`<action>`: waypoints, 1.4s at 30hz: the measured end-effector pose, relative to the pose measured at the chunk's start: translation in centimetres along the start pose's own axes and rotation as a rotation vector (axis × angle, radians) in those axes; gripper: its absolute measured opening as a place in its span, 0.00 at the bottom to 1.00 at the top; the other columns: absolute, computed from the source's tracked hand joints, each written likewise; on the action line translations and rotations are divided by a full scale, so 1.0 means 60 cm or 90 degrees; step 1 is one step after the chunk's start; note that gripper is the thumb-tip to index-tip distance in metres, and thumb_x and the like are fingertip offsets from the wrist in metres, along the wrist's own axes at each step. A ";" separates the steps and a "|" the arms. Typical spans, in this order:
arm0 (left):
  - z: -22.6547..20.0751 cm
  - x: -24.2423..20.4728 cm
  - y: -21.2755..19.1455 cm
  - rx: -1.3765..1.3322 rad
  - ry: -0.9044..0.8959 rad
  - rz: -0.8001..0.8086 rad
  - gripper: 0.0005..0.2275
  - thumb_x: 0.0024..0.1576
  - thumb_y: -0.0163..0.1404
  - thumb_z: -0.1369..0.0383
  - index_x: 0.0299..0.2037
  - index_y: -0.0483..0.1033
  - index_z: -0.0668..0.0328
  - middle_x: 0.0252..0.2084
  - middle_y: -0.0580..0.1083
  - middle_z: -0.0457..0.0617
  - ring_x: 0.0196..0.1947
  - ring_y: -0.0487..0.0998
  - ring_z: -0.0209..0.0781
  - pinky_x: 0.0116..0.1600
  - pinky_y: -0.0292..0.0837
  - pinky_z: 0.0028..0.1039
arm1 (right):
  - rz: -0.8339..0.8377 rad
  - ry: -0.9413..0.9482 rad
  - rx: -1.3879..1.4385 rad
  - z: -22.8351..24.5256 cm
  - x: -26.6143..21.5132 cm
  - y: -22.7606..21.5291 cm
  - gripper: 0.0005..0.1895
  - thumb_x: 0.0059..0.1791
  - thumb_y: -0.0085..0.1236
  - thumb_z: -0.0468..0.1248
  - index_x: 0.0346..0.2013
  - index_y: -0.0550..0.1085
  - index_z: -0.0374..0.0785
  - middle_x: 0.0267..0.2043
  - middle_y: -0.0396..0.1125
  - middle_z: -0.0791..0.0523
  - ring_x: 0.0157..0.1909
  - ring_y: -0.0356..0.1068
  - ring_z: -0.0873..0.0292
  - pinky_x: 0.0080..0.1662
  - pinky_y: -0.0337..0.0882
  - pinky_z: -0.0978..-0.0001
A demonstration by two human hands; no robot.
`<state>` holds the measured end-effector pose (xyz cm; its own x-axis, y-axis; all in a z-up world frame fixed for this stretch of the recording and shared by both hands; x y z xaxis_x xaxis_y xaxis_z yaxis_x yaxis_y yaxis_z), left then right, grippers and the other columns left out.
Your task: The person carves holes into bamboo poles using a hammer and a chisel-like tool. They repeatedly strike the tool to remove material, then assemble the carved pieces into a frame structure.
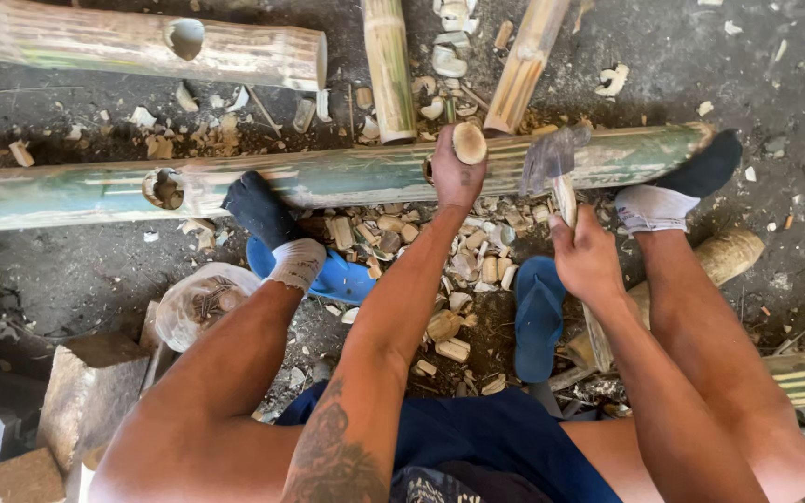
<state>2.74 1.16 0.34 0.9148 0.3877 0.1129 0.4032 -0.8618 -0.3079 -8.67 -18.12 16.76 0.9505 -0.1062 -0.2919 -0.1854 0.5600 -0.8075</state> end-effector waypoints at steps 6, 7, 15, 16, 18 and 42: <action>-0.181 0.025 -0.119 -0.184 0.086 -0.069 0.30 0.51 0.64 0.64 0.58 0.59 0.65 0.47 0.71 0.55 0.48 0.78 0.47 0.52 0.81 0.37 | -0.082 -0.097 0.060 -0.017 -0.006 0.031 0.17 0.58 0.52 0.46 0.42 0.69 0.32 0.32 0.69 0.40 0.36 0.72 0.36 0.38 0.70 0.49; -0.207 0.070 -0.125 -0.197 0.154 -0.067 0.37 0.49 0.66 0.62 0.61 0.53 0.67 0.50 0.67 0.55 0.49 0.75 0.46 0.52 0.77 0.36 | -0.083 -0.103 0.071 -0.010 -0.001 0.035 0.18 0.58 0.52 0.47 0.42 0.68 0.32 0.32 0.69 0.41 0.35 0.71 0.36 0.38 0.69 0.49; -0.176 0.100 -0.115 -0.256 0.125 0.210 0.16 0.57 0.60 0.67 0.52 0.72 0.60 0.45 0.77 0.48 0.47 0.80 0.39 0.55 0.79 0.33 | -0.091 -0.114 0.151 0.005 -0.022 0.022 0.18 0.58 0.53 0.47 0.42 0.69 0.32 0.33 0.68 0.44 0.34 0.72 0.42 0.38 0.69 0.53; -0.166 0.095 -0.111 -0.262 0.117 0.213 0.16 0.57 0.59 0.69 0.52 0.70 0.60 0.45 0.77 0.47 0.47 0.80 0.38 0.55 0.77 0.31 | -0.103 -0.142 0.135 0.007 -0.021 0.017 0.17 0.58 0.53 0.46 0.42 0.69 0.32 0.34 0.69 0.44 0.35 0.72 0.41 0.38 0.69 0.53; -0.148 0.081 -0.103 -0.291 0.089 0.226 0.12 0.59 0.59 0.72 0.48 0.71 0.62 0.42 0.76 0.48 0.43 0.77 0.36 0.52 0.76 0.28 | -0.122 -0.194 0.100 0.008 -0.024 0.004 0.17 0.60 0.54 0.45 0.43 0.69 0.32 0.36 0.70 0.43 0.39 0.72 0.40 0.39 0.69 0.53; -0.087 0.048 -0.091 -0.182 0.072 0.297 0.21 0.56 0.63 0.69 0.58 0.72 0.65 0.52 0.79 0.51 0.53 0.80 0.40 0.61 0.74 0.29 | 0.128 -0.169 -0.201 0.263 -0.004 -0.124 0.11 0.59 0.45 0.38 0.47 0.62 0.30 0.22 0.67 0.47 0.15 0.68 0.51 0.13 0.68 0.60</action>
<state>3.32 5.27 7.29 0.9881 -0.0803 0.1314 -0.0699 -0.9942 -0.0821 -3.61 -9.28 30.93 0.9115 0.2161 -0.3501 -0.3999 0.2658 -0.8772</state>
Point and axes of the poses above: each hand's wrist, its own x-axis towards the middle knuckle, its own y-axis out of the palm, z = x × y, the point moved 3 cm from there along x, towards the middle knuckle
